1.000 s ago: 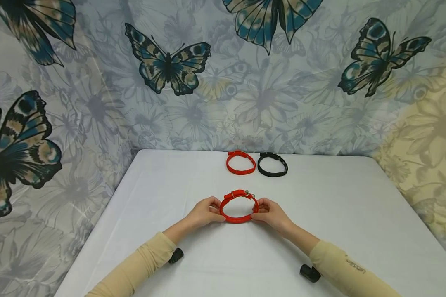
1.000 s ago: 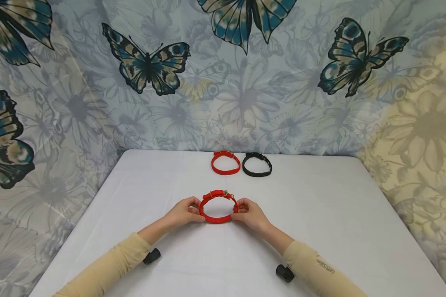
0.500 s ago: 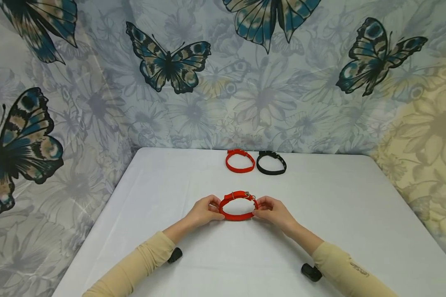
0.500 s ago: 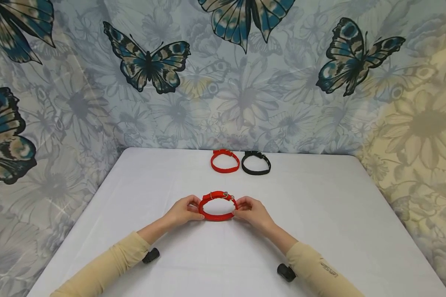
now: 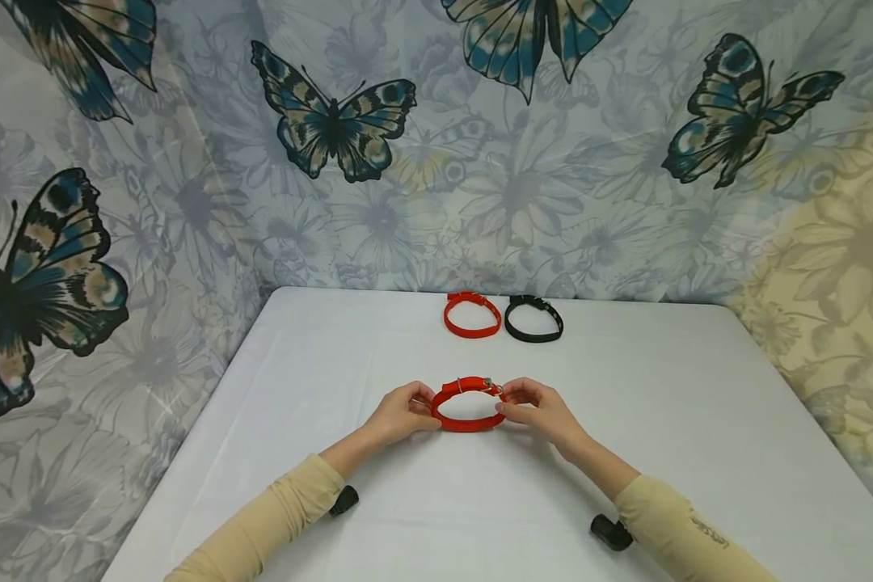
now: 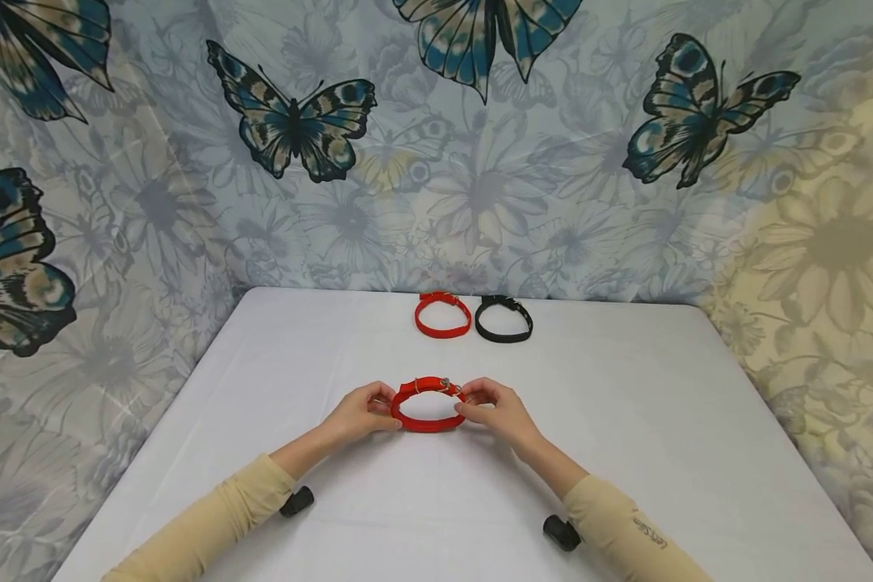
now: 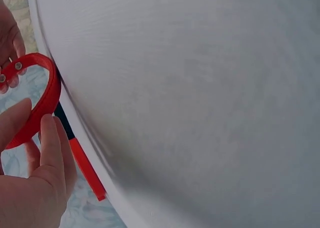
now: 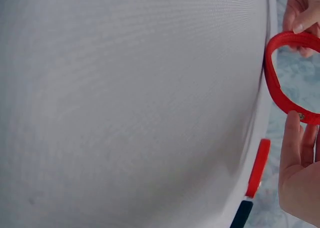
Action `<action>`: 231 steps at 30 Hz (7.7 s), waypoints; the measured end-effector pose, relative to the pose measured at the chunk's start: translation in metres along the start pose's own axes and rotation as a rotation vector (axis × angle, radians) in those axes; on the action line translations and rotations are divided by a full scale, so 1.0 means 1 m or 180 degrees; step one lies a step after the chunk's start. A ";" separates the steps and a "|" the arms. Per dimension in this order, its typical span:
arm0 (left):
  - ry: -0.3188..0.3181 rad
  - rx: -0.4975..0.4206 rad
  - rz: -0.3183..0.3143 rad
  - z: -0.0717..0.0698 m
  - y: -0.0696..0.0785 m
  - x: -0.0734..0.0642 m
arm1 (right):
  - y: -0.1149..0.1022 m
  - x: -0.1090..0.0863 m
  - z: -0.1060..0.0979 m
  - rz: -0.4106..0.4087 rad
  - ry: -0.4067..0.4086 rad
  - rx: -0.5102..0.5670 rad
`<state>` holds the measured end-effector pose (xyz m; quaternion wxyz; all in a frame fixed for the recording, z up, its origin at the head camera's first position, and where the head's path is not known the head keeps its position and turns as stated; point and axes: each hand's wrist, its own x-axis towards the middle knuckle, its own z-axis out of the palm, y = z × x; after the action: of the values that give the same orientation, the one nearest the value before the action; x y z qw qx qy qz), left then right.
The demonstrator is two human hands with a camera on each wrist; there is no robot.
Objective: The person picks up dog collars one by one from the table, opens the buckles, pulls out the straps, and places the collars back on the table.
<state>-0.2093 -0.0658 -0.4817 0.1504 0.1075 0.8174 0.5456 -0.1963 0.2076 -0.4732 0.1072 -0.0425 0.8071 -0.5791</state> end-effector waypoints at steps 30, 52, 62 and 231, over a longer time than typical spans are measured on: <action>0.0034 0.0270 0.0935 -0.008 0.017 0.005 | 0.000 0.001 0.000 0.0021 0.0060 0.0002; -0.0031 0.0201 0.0963 -0.007 0.018 0.002 | -0.014 0.001 0.004 -0.0159 -0.0046 0.0004; -0.0064 0.0285 0.1173 -0.008 0.030 0.006 | -0.015 0.000 0.004 -0.0243 -0.0053 0.0064; 0.0632 0.0624 0.1541 0.028 0.040 0.010 | -0.042 0.009 0.006 -0.0376 -0.0203 0.0357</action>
<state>-0.2079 -0.0225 -0.4559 -0.0764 0.2597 0.8276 0.4918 -0.2064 0.1868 -0.4369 0.1007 -0.1024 0.7656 -0.6271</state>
